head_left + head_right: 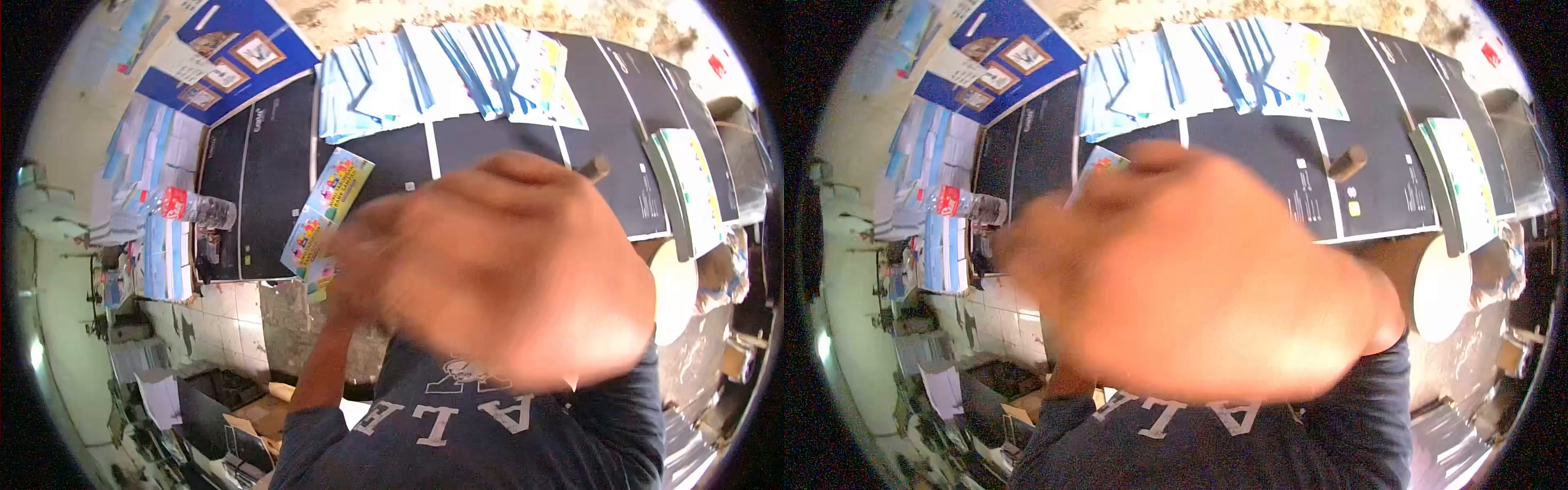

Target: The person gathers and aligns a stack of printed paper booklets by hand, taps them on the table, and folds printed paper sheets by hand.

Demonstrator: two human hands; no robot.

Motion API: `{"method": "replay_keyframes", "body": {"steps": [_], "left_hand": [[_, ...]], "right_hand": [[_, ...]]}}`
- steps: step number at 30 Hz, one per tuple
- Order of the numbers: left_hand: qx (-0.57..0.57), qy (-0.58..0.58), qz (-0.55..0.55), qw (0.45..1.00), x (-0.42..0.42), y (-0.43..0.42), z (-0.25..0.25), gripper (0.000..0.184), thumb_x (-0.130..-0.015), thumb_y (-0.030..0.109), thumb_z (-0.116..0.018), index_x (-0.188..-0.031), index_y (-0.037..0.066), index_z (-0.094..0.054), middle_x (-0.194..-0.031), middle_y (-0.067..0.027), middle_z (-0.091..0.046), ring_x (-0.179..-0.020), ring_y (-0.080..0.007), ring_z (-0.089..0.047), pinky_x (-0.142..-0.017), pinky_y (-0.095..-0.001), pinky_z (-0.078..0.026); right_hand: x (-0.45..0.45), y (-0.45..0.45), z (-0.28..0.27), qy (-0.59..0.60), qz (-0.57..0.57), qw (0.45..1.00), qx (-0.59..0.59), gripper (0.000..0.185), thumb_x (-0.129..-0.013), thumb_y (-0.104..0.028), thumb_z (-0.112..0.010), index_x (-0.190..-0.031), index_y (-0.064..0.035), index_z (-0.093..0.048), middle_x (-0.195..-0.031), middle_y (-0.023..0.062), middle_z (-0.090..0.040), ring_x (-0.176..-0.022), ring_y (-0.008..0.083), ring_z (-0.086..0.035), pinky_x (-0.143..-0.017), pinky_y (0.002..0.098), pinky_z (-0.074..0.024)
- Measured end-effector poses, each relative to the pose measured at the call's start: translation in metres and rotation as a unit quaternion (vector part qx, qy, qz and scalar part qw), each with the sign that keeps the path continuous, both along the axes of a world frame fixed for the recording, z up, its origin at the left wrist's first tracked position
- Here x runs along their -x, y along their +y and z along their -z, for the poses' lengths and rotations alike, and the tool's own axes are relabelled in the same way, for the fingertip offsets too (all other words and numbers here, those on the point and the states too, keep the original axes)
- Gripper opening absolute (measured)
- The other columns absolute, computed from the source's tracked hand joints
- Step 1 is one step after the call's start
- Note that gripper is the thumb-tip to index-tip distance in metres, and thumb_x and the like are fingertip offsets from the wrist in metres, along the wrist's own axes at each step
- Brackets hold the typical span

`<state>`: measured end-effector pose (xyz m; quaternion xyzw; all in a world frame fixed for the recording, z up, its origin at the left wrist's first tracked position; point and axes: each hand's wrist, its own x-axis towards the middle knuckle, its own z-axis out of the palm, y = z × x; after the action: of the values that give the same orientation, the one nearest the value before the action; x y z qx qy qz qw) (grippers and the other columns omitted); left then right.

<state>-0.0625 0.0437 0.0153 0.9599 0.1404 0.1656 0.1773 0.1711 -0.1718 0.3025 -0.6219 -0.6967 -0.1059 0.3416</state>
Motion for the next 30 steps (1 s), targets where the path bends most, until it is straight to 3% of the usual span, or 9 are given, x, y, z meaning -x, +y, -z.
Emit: {"method": "replay_keyframes", "body": {"steps": [3, 6, 7, 11, 17, 19, 26, 29, 30], "left_hand": [[0.181, -0.150, -0.128, 0.964, -0.035, -0.024, -0.085, 0.023, -0.101, 0.012, -0.055, -0.115, -0.003, -0.065, -0.092, -0.0142, -0.072, -0.086, -0.0249, -0.069, -0.080, -0.0331, -0.052], [0.421, -0.197, -0.106, 0.879, -0.061, -0.038, -0.111, 0.023, -0.102, 0.014, -0.056, -0.117, -0.002, -0.063, -0.092, -0.0025, -0.067, -0.083, -0.0074, -0.057, -0.075, -0.0256, -0.047], [0.495, -0.217, -0.084, 0.837, -0.073, -0.046, -0.113, 0.023, -0.103, 0.015, -0.056, -0.117, -0.001, -0.063, -0.091, 0.0009, -0.065, -0.082, -0.0046, -0.054, -0.074, -0.0238, -0.046], [0.516, -0.131, -0.020, 0.846, -0.108, -0.067, -0.105, 0.029, -0.103, 0.020, -0.057, -0.125, 0.001, -0.060, -0.088, 0.0029, -0.061, -0.079, -0.0036, -0.051, -0.072, -0.0223, -0.045], [0.379, -0.108, -0.050, 0.918, -0.130, -0.085, -0.112, 0.049, -0.093, 0.013, -0.068, -0.139, 0.003, -0.052, -0.102, -0.0230, -0.073, -0.084, -0.0162, -0.073, -0.071, -0.0312, -0.055], [0.295, -0.075, -0.041, 0.952, -0.130, -0.086, -0.110, 0.055, -0.095, 0.009, -0.065, -0.145, 0.002, -0.046, -0.109, -0.0186, -0.073, -0.097, -0.0126, -0.068, -0.082, -0.0284, -0.054], [0.307, -0.105, -0.040, 0.945, -0.136, -0.089, -0.112, 0.056, -0.094, 0.009, -0.067, -0.146, 0.003, -0.046, -0.110, -0.0213, -0.072, -0.099, -0.0128, -0.068, -0.082, -0.0284, -0.053], [0.287, -0.084, -0.038, 0.954, -0.132, -0.083, -0.122, 0.053, -0.093, 0.008, -0.067, -0.143, 0.004, -0.050, -0.114, -0.0215, -0.071, -0.102, -0.0157, -0.069, -0.085, -0.0297, -0.053], [0.269, -0.093, 0.010, 0.959, -0.128, -0.075, -0.119, 0.052, -0.094, 0.009, -0.066, -0.143, 0.007, -0.051, -0.115, -0.0232, -0.069, -0.103, -0.0257, -0.069, -0.083, -0.0331, -0.054]], "right_hand": [[-0.028, -0.010, 0.051, 0.242, 0.051, 0.969, -0.020, 0.041, -0.080, -0.018, -0.079, -0.117, -0.0049, -0.066, -0.105, 0.0091, -0.069, -0.091, 0.0219, -0.068, -0.077, 0.0350, -0.0537], [-0.046, -0.004, 0.127, 0.542, 0.163, 0.818, -0.099, 0.060, -0.084, -0.022, -0.080, -0.133, -0.0031, -0.052, -0.122, 0.0138, -0.062, -0.105, 0.0245, -0.063, -0.089, 0.0378, -0.0525], [-0.050, -0.006, 0.148, 0.499, 0.160, 0.851, -0.040, 0.070, -0.084, -0.025, -0.081, -0.138, 0.0004, -0.045, -0.128, 0.0167, -0.058, -0.107, 0.0255, -0.062, -0.091, 0.0374, -0.0526], [-0.025, 0.001, 0.191, 0.678, 0.037, 0.734, 0.010, 0.046, -0.094, -0.018, -0.071, -0.131, 0.0033, -0.054, -0.114, 0.0115, -0.067, -0.104, 0.0168, -0.062, -0.089, 0.0305, -0.0502], [-0.030, -0.007, 0.195, 0.680, 0.125, 0.720, -0.062, 0.030, -0.096, -0.010, -0.066, -0.122, 0.0038, -0.059, -0.110, 0.0085, -0.069, -0.099, 0.0118, -0.061, -0.087, 0.0283, -0.0488], [-0.032, -0.006, 0.198, 0.674, 0.124, 0.725, -0.076, 0.030, -0.096, -0.009, -0.066, -0.122, 0.0039, -0.059, -0.110, 0.0086, -0.070, -0.098, 0.0117, -0.062, -0.087, 0.0279, -0.0487], [-0.035, -0.008, 0.188, 0.653, 0.149, 0.740, -0.060, 0.029, -0.094, -0.007, -0.068, -0.120, 0.0032, -0.059, -0.110, 0.0099, -0.070, -0.098, 0.0127, -0.062, -0.088, 0.0275, -0.0481], [-0.049, -0.015, 0.195, 0.616, 0.177, 0.760, -0.109, 0.038, -0.091, -0.007, -0.072, -0.125, 0.0025, -0.056, -0.115, 0.0111, -0.068, -0.099, 0.0149, -0.063, -0.090, 0.0292, -0.0490], [-0.051, -0.021, 0.170, 0.686, 0.140, 0.701, -0.135, 0.054, -0.086, -0.008, -0.077, -0.132, 0.0031, -0.051, -0.120, 0.0132, -0.066, -0.105, 0.0189, -0.063, -0.095, 0.0333, -0.0488]]}}
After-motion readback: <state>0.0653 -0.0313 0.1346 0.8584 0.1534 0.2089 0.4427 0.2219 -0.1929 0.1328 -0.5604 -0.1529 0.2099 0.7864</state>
